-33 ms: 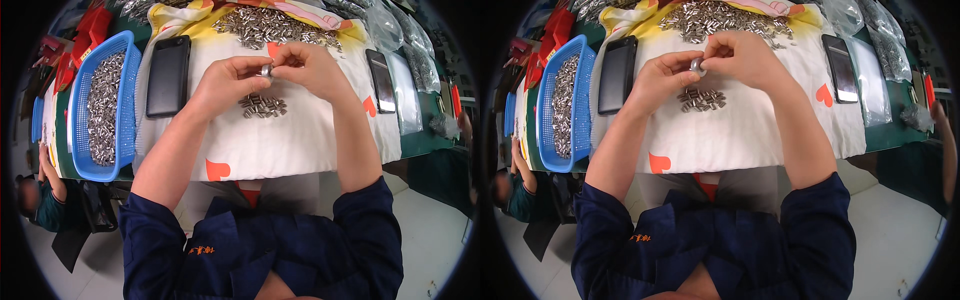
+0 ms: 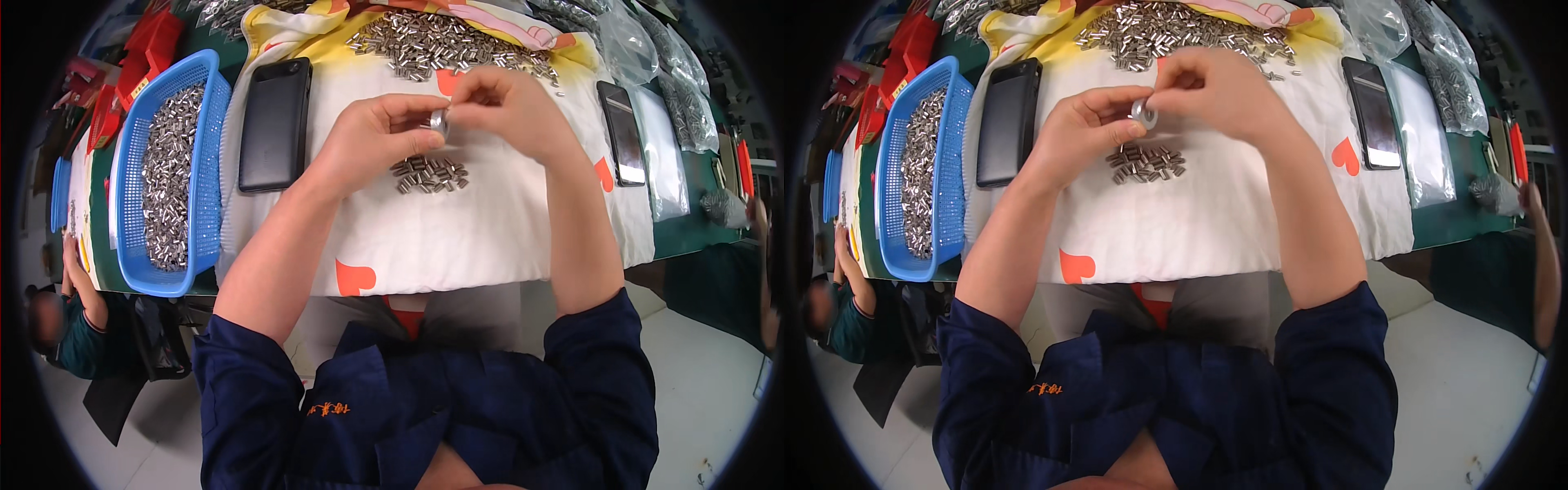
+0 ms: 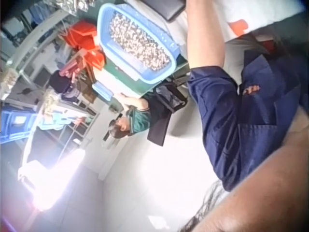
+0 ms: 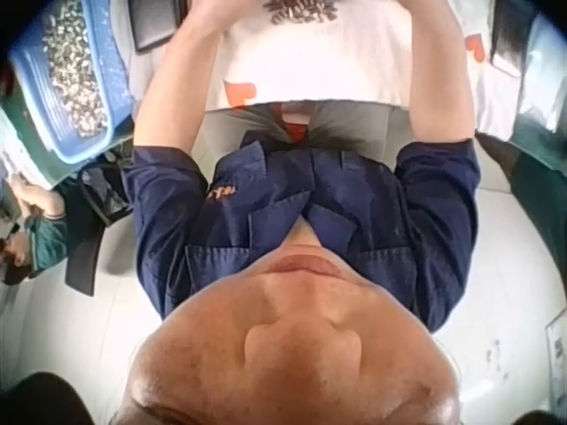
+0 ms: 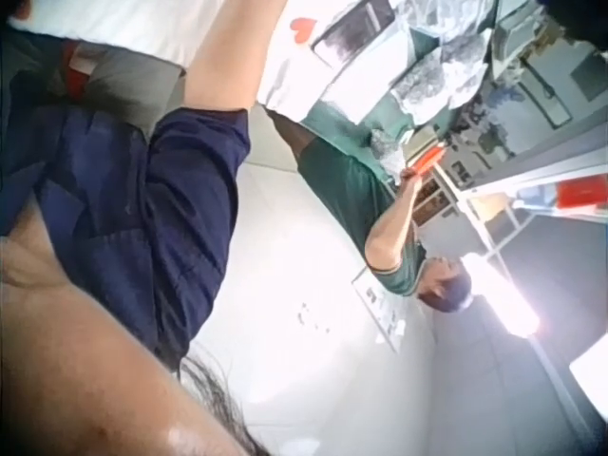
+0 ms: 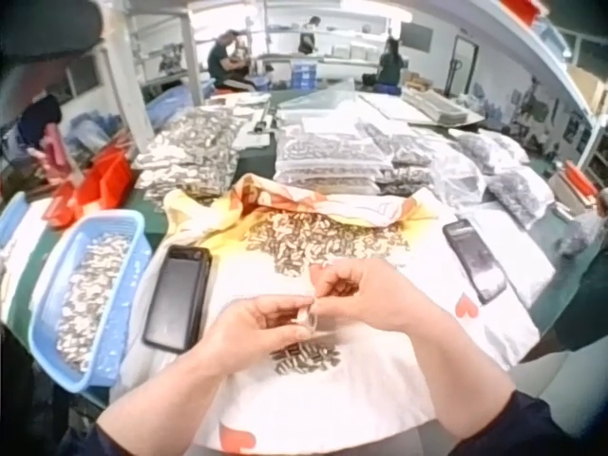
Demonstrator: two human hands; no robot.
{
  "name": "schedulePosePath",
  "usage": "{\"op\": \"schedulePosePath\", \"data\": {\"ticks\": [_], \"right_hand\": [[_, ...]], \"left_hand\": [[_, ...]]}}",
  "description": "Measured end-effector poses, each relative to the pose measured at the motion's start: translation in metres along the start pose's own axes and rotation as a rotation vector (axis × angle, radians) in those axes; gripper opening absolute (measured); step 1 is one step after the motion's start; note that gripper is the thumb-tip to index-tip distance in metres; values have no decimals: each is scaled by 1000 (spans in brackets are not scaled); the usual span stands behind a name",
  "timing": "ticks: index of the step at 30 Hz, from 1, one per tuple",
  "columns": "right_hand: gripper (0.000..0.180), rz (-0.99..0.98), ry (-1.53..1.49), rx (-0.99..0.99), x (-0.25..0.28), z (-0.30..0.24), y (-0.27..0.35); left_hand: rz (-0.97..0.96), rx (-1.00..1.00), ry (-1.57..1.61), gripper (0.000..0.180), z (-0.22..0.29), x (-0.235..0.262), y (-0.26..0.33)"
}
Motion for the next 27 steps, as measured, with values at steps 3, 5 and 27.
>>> {"op": "schedulePosePath", "data": {"ticks": [3,5,27], "right_hand": [[13,330,179,-27,41,20,2],[13,318,424,96,34,22,-3],[11,208,310,246,0,-33,3]], "left_hand": [[-83,45,-107,33,-4,-14,2],[-87,42,-131,32,-3,-15,2],[52,-38,94,35,2,13,-5]]}}
Point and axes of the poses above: each hand's wrist, its own y-axis away from the middle knuckle, its own x-axis out of the back of the hand, z = x × y, the point moved 9 cm from there along -y, towards the middle knuckle, and after that the axes turned 15 degrees about x, right-handed, at the moved point
